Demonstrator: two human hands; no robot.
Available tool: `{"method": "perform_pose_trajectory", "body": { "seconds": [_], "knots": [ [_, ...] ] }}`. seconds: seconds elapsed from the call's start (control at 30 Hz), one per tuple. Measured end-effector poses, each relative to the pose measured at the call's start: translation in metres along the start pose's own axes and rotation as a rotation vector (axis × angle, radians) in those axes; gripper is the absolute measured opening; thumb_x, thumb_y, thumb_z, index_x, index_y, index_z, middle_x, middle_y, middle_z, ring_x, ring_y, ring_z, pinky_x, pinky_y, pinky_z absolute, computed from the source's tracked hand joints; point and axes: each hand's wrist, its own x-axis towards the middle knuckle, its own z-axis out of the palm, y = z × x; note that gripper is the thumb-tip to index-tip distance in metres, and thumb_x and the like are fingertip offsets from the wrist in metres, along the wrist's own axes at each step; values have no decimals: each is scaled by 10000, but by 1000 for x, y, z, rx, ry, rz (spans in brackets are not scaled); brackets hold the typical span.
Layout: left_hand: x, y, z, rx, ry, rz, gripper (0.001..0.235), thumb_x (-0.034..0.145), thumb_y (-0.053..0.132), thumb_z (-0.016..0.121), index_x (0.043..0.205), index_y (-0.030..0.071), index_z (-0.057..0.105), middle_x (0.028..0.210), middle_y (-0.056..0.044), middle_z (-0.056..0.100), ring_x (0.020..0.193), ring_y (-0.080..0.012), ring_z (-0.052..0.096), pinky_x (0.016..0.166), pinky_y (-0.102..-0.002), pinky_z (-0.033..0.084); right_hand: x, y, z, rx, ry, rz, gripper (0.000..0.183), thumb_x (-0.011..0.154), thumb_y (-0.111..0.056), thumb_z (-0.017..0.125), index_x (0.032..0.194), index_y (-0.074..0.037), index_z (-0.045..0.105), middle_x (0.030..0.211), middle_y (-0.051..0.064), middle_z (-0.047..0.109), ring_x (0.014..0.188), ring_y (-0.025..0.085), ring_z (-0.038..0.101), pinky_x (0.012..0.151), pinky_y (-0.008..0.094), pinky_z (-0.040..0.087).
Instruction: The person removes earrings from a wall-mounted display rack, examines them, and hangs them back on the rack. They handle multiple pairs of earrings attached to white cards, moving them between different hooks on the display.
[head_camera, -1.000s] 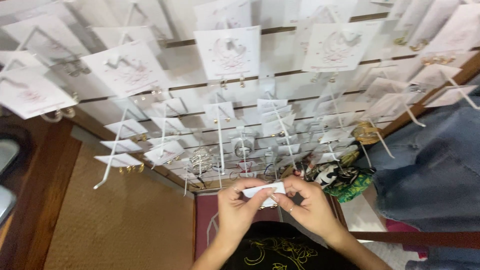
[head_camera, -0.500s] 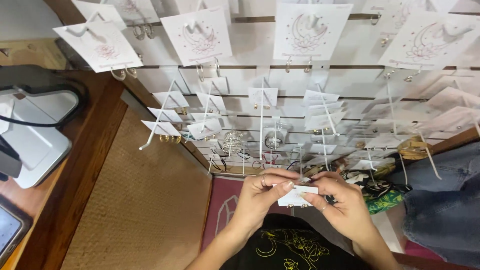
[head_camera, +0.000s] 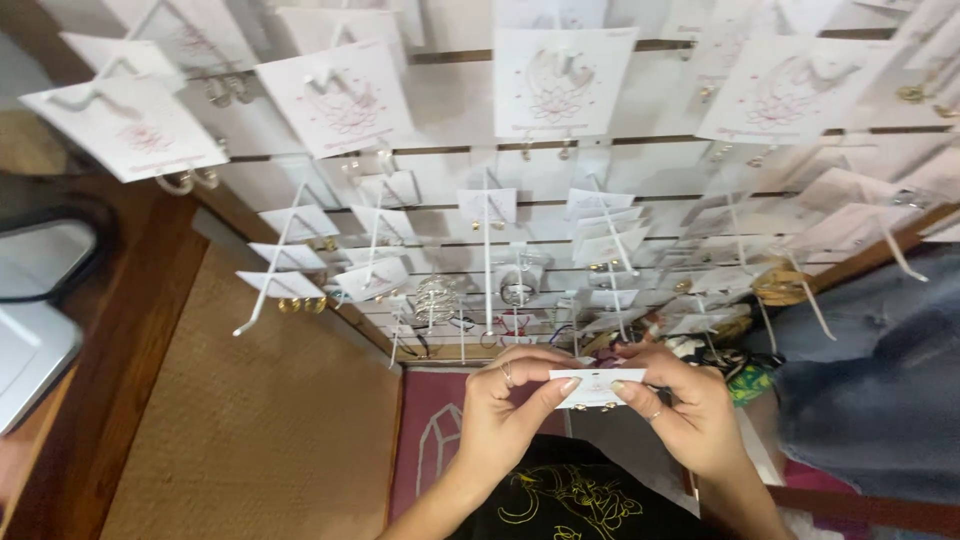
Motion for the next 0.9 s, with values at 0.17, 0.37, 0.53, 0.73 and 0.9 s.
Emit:
{"method": "perform_pose_trajectory", "body": {
  "seconds": [0.17,0.37,0.53,0.73,0.9],
  "knots": [
    [3,3,6,95,-9,101,71,919,161,755,933,94,773,995,-61,783,972,-215,744,920,-353,569,36,-11,-35,-56,166,35,236,1020,-233,592,1041,-56,747,982,81,803,919,179,778,866,294,608],
    [-2,1,11,121,-16,122,83,917,159,752,926,80,774,988,-59,774,970,-222,739,899,-353,586,100,-5,-58,-334,304,-119,143,1013,-122,696,1138,-54,711,1097,108,710,990,224,687,865,343,559],
    [-2,5,8,121,-17,108,101,931,174,729,913,81,766,963,-62,776,936,-215,742,866,-354,583,127,12,-60,-452,73,-251,142,1016,-153,673,1151,-114,693,1155,105,602,1084,290,621,918,412,488],
    [0,5,8,113,-9,121,113,941,177,723,890,80,751,936,-64,765,900,-218,740,839,-349,576,138,30,-51,-516,-46,-162,216,952,-184,731,1149,-105,694,1127,92,632,1131,278,572,905,388,456],
    [3,8,10,79,-56,101,102,946,159,721,905,71,752,938,-71,755,897,-215,730,830,-339,588,138,32,-46,-476,-53,-214,74,972,-189,713,1012,-128,719,1029,42,651,1021,233,607,873,358,465]
  ]
}}
